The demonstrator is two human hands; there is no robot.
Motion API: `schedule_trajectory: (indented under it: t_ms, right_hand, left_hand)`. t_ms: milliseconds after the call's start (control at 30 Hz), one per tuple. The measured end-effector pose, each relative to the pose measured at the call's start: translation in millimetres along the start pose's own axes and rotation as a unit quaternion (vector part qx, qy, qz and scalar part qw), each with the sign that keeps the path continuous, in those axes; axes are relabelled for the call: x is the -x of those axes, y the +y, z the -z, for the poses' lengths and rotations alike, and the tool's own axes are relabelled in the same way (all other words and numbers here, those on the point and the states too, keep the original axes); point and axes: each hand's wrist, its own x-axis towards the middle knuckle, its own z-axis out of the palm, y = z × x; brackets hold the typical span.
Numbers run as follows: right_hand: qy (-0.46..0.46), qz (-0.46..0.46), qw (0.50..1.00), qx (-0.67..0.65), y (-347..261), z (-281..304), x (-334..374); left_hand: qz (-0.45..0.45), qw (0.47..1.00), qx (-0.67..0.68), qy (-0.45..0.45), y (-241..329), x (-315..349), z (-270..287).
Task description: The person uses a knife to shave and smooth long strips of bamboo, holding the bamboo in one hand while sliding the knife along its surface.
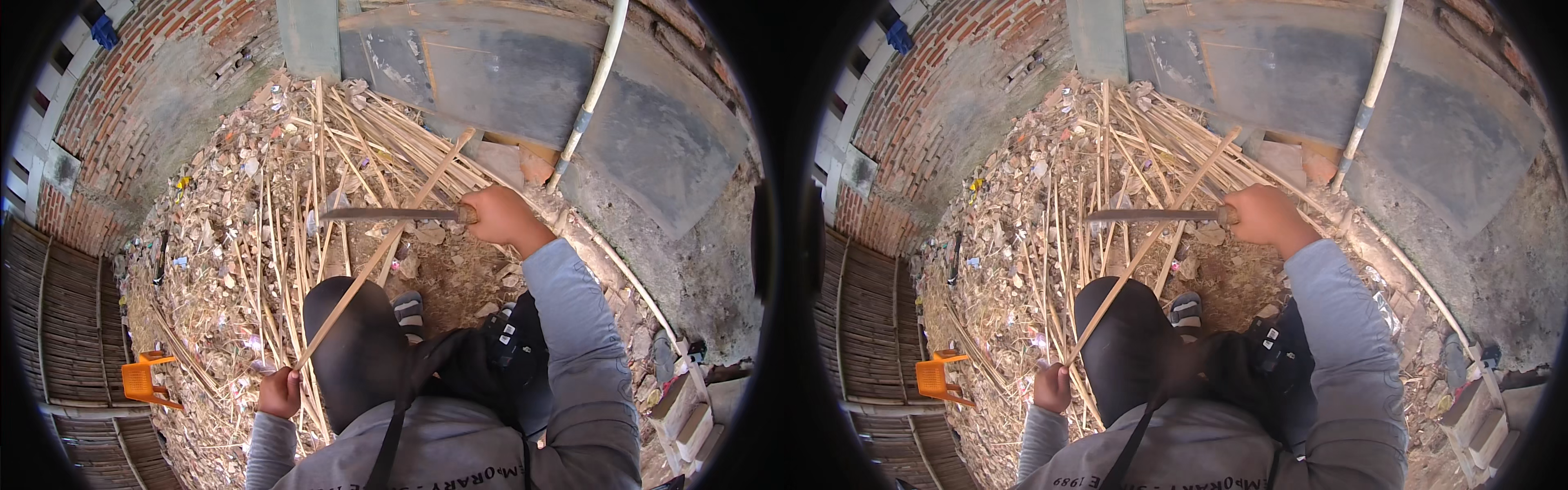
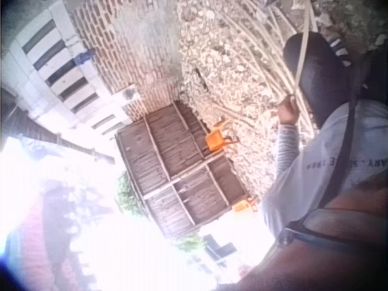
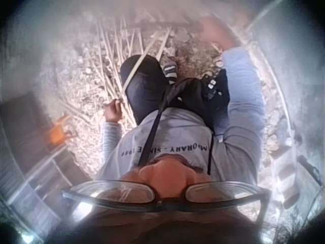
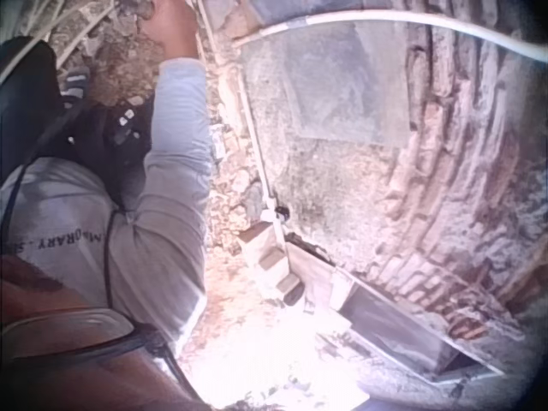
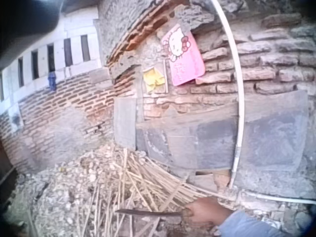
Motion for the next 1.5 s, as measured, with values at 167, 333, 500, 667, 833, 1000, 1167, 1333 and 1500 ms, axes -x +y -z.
schedule_trajectory:
  t_ms: [167,333,500,667,833,1000,1167,1333,1500]
  right_hand:
    - [0.109,-0.132,0.984,-0.05,71,-6,2]
    - [0.079,-0.114,0.989,-0.05,43,19,5]
    - [0.051,-0.058,0.997,-0.019,27,16,6]
    - [-0.014,-0.007,0.999,-0.042,-5,7,11]
    - [-0.085,0.081,0.993,-0.006,-38,0,11]
    - [-0.096,-0.028,0.99,-0.102,-6,-9,-2]
    - [-0.041,0.006,0.996,-0.079,-15,-10,1]
    - [-0.062,0.033,0.997,-0.017,-28,-4,6]
    - [-0.018,0.008,0.999,-0.033,-17,-9,2]
  left_hand:
    - [-0.013,1.0,-0.011,0.005,-26,9,14]
    - [-0.029,0.998,-0.033,-0.034,-56,22,16]
    - [-0.017,0.999,0.031,-0.03,-31,14,7]
    - [0.038,0.986,0.144,-0.077,-9,13,-9]
    - [0.088,0.947,0.257,-0.172,10,17,3]
    - [0.152,0.913,0.291,-0.242,2,10,0]
    - [0.088,0.969,0.177,-0.148,14,-1,-7]
    - [0.025,0.995,0.064,-0.067,39,-8,5]
    - [0.044,0.987,0.131,-0.086,39,-15,4]
